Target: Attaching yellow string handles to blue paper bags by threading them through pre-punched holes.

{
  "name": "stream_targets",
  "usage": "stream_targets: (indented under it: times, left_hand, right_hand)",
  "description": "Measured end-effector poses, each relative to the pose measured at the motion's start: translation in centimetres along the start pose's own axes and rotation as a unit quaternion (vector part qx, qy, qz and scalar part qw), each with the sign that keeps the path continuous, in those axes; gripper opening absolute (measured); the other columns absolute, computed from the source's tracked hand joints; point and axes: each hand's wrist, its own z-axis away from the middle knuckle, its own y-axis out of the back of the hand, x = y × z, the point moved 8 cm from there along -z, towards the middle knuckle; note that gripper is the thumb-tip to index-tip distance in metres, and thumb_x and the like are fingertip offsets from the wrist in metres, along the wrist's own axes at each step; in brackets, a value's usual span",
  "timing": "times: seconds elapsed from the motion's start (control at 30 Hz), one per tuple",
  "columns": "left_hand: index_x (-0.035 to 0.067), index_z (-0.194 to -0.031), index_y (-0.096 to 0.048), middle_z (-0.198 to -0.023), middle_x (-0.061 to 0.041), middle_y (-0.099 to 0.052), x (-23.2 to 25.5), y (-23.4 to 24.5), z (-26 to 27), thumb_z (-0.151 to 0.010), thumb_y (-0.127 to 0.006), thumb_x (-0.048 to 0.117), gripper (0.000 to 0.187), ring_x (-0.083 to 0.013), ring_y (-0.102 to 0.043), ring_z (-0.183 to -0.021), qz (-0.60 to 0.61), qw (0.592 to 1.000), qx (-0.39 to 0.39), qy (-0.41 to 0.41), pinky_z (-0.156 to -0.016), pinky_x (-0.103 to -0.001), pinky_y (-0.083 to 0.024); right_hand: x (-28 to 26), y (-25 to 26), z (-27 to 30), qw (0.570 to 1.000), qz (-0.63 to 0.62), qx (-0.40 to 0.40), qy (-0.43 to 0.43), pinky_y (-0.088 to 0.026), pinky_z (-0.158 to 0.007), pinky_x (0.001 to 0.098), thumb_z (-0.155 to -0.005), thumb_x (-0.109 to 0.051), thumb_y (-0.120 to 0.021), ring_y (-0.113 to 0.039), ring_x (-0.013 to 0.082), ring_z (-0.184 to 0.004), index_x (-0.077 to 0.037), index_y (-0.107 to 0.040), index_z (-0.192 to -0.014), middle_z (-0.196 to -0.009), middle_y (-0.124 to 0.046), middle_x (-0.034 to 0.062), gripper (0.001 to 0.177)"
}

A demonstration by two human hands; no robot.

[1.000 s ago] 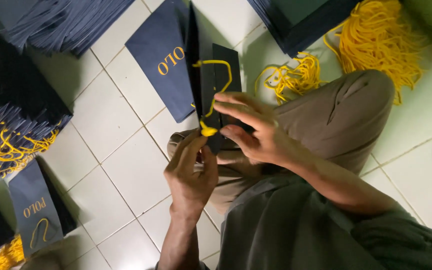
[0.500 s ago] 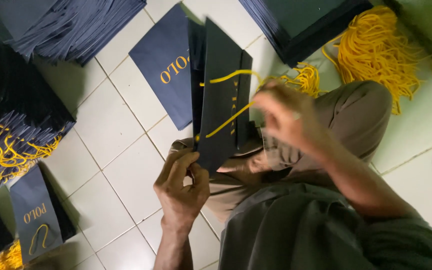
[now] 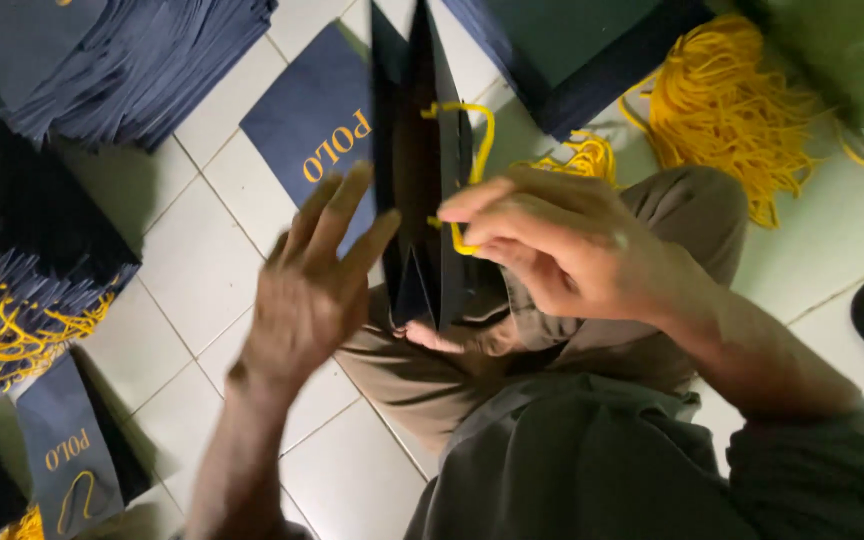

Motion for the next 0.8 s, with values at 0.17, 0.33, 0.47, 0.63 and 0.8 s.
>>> stream_targets:
  times: [0.17,0.33,0.47,0.63,0.8]
  left_hand:
    - [0.019,-0.107,-0.068,-0.138,-0.007,-0.067,0.1,0.1,-4.5,-0.091,-0.073,0.003,0.023,-0.0318,-0.056,-0.136,-0.23,0.959,-0.011,-0.162,-0.088,-0.036,-0.056]
    - [0.029,-0.095,-0.061,-0.149,0.007,-0.063,-3.2,-1.3,-4.4,-0.097,-0.065,0.025,0.006,-0.0268,-0.041,-0.151,-0.307,0.933,-0.058,-0.179,-0.117,-0.036,-0.036]
    - [0.023,-0.095,-0.06,-0.124,0.009,-0.073,-4.3,0.8,-4.1,-0.09,-0.064,0.003,0.02,-0.0217,-0.066,-0.133,-0.267,0.946,-0.045,-0.181,-0.094,-0.03,-0.05]
    - [0.014,-0.104,-0.062,-0.111,-0.005,-0.077,-4.9,3.4,-0.8,-0.103,-0.053,0.004,0.014,-0.0283,-0.074,-0.117,-0.154,0.98,-0.012,-0.122,-0.108,-0.043,-0.045]
    - [0.005,-0.099,-0.053,-0.088,-0.017,-0.073,-3.5,5.9,0.7,-0.102,-0.054,0.0,0.006,-0.0339,-0.073,-0.078,-0.084,0.988,0.046,-0.123,-0.096,-0.051,-0.052]
  right_hand:
    - [0.1,1.3,-3.2,0.998,-0.006,-0.065,0.003,-0.056,-0.084,0.038,-0.106,0.001,-0.049,-0.068,0.0304,-0.096,0.006,-0.052,-0.098,-0.109,-0.066,0.0209,0.011]
    - [2.0,4.5,-3.8,0.999,0.029,-0.021,0.026,-0.058,-0.087,0.0407,-0.108,0.002,-0.05,-0.07,0.0352,-0.098,0.008,-0.056,-0.096,-0.104,-0.068,0.025,0.014]
    - [4.6,7.9,-2.8,0.99,0.132,0.048,-0.023,-0.054,-0.085,0.045,-0.115,-0.002,-0.053,-0.073,0.0422,-0.105,0.013,-0.064,-0.111,-0.121,-0.071,0.0342,0.019]
    - [14.1,8.3,2.9,0.969,0.102,0.167,-0.154,-0.039,-0.07,0.0299,-0.116,-0.002,-0.063,-0.051,0.0161,-0.076,0.007,-0.064,-0.117,-0.116,-0.069,0.0196,0.009]
    - [25.5,0.9,11.1,0.963,0.104,0.09,-0.232,-0.047,-0.069,0.0326,-0.106,0.0,-0.07,-0.058,0.0179,-0.075,-0.004,-0.069,-0.104,-0.092,-0.069,0.009,0.005]
